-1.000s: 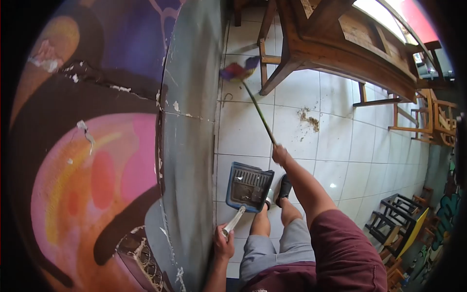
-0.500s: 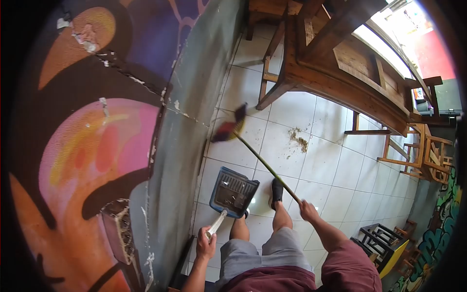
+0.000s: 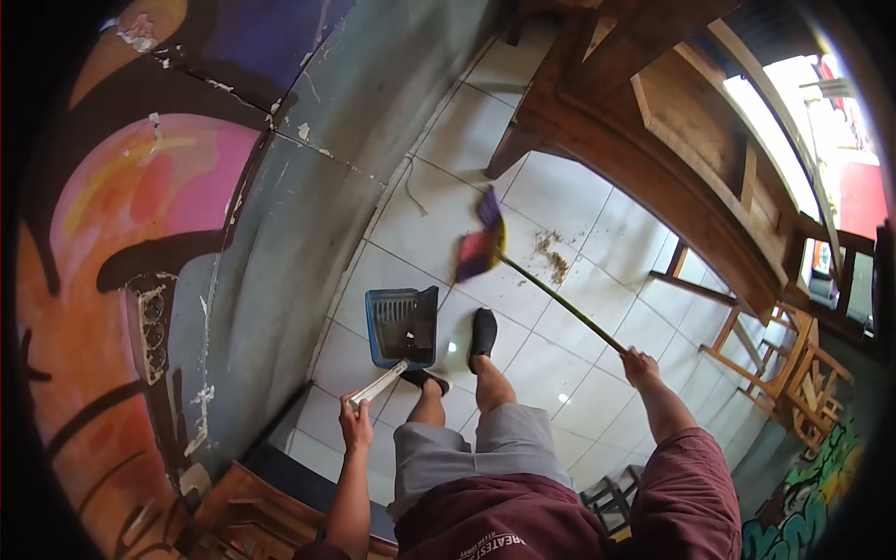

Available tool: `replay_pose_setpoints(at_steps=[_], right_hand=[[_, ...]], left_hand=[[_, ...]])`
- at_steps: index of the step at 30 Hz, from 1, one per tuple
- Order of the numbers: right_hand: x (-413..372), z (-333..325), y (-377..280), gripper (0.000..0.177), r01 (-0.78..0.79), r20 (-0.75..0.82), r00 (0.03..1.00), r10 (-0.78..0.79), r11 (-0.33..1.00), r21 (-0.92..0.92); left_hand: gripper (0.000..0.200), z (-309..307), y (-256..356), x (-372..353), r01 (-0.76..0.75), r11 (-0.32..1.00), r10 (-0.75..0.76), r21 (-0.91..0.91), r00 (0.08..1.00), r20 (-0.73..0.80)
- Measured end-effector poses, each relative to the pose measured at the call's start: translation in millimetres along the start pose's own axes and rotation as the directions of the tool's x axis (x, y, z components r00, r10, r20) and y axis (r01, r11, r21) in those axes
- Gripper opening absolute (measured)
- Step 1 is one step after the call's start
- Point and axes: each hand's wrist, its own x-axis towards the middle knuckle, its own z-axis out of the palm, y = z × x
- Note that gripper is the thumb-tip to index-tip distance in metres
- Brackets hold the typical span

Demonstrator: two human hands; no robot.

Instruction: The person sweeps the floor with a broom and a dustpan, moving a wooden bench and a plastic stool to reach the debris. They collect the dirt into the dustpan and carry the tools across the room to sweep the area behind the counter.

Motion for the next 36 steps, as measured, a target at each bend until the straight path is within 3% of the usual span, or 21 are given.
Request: replay_pose_setpoints(at_steps=[1,5,8,9,10,12,14,16,20,21,24,26,28,34,36], right_hand=[[-4.8,-3.8,22.0,0.033,0.014,0.006,1.000,-0.014,1.000,-0.010],[-15.0,-27.1,20.0,0.032,0.111,0.063,0.991,-0.117,0.990,0.090],[6.1,-17.0,-45.8,0.032,0.201,0.044,0.977,-0.208,0.972,0.125],[24.8,0.2,-69.8,0.032,0.295,0.012,0.954,-0.299,0.948,0.121],[48.9,16.1,-100.3,0.030,0.321,0.096,0.939,-0.331,0.941,0.108],[65.1,27.8,-164.2,0.028,0.535,-0.028,0.844,-0.535,0.845,-0.029],[65.6,22.3,-216.4,0.029,0.508,0.042,0.861,-0.506,0.860,-0.057],[75.1,39.7,-225.5,0.032,0.474,-0.012,0.877,-0.480,0.870,-0.137],[114.5,52.2,-128.1,0.034,0.437,-0.099,0.866,-0.489,0.840,-0.322],[112.7,45.4,-91.9,0.024,0.367,-0.124,0.891,-0.437,0.854,-0.370],[70.8,11.4,19.4,0.038,0.200,-0.089,0.958,-0.271,0.861,-0.468],[35.1,17.6,64.9,0.036,0.074,-0.121,0.983,-0.140,0.896,-0.438],[10.2,36.2,107.7,0.035,0.190,-0.142,0.954,-0.262,0.901,-0.391],[-51.4,66.3,110.1,0.038,0.168,-0.250,0.960,-0.125,0.972,0.162],[-33.1,79.7,116.8,0.036,0.202,-0.301,0.944,-0.138,0.960,0.194]], left_hand=[[0.024,2.9,-2.8,-10.5,0.030,0.987,-0.036,-0.161,0.999,-0.039],[0.030,2.2,-28.0,-55.6,0.090,0.938,-0.157,-0.333,0.971,-0.179],[0.032,2.9,-59.1,-93.1,0.067,0.912,-0.176,-0.404,0.955,-0.237],[0.035,5.7,-62.9,-104.9,0.095,0.908,-0.213,-0.408,0.943,-0.255],[0.035,9.7,-69.4,-113.7,0.105,0.906,-0.214,-0.409,0.949,-0.231],[0.038,15.9,-79.9,-134.1,0.076,0.878,-0.247,-0.472,0.918,-0.311],[0.040,23.8,-80.6,-153.7,0.114,0.878,-0.278,-0.465,0.912,-0.301],[0.041,32.2,-86.2,-175.6,0.105,0.875,-0.306,-0.472,0.876,-0.373],[0.041,47.5,-109.5,-213.4,0.092,0.886,-0.305,-0.454,0.853,-0.423],[0.039,49.2,-101.6,-217.7,0.096,0.889,-0.300,-0.449,0.861,-0.410],[0.038,60.5,-118.3,-226.3,0.041,0.855,-0.287,-0.517,0.868,-0.406],[0.038,66.2,-135.8,-233.1,0.033,0.854,-0.257,-0.520,0.895,-0.365],[0.039,78.9,-150.2,-245.3,-0.024,0.866,-0.190,-0.500,0.908,-0.373],[0.040,134.3,-154.1,-294.7,-0.018,0.836,-0.219,-0.549,0.905,-0.364],[0.040,153.5,-163.5,-302.5,0.001,0.807,-0.229,-0.590,0.922,-0.313]])
